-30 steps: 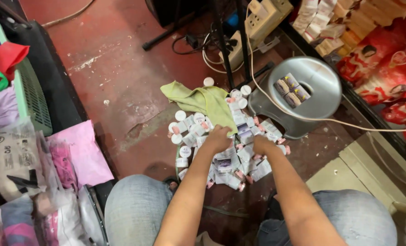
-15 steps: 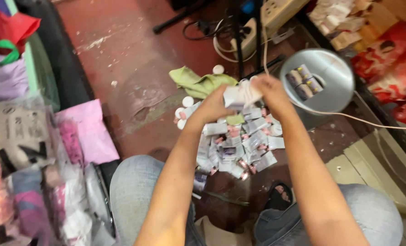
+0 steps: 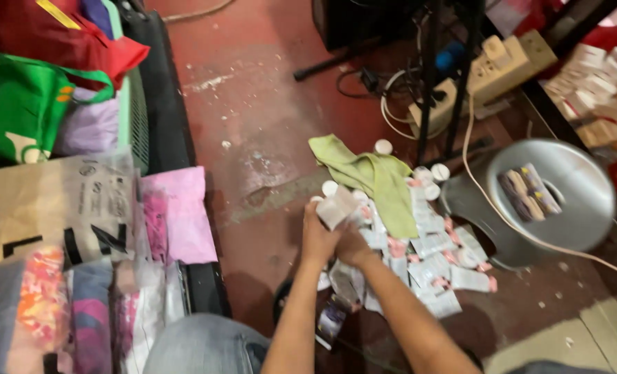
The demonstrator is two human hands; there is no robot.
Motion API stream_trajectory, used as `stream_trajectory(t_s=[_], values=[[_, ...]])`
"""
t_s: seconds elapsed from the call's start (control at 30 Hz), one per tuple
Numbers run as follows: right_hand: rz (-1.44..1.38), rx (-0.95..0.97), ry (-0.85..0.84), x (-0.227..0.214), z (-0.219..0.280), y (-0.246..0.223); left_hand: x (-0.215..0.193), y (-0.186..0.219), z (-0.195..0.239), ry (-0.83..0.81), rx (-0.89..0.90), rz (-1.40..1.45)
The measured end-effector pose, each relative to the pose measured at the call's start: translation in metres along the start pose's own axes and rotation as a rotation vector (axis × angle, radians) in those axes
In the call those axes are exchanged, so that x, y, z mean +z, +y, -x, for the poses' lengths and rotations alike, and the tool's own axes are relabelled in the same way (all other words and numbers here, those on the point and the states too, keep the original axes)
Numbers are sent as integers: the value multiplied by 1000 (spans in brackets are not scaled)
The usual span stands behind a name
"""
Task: Sorting and organizing small cosmetic boxes and sachets on the floor and then stacking them on a shelf.
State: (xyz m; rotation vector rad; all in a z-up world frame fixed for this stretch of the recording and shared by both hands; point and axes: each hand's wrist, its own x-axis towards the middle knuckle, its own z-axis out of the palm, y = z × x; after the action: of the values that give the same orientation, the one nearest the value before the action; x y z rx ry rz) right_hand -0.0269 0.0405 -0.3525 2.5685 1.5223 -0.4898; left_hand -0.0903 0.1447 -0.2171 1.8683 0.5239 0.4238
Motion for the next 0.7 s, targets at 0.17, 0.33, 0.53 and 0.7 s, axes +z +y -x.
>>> stream_trajectory(t_s=[0.17,0.33,0.53,0.7], values=[[-22,-4,54,5,-1,-13,4,-1,5,-10,-194,12],[-51,25,100,1,6,-12,18,-12,3,-27,-189,27],[-533,56,766,-77,67,35,18,8,-1,172,-48,-72],[-571,238,956,-118,159,113,54,44,-7,-44,-45,-284]])
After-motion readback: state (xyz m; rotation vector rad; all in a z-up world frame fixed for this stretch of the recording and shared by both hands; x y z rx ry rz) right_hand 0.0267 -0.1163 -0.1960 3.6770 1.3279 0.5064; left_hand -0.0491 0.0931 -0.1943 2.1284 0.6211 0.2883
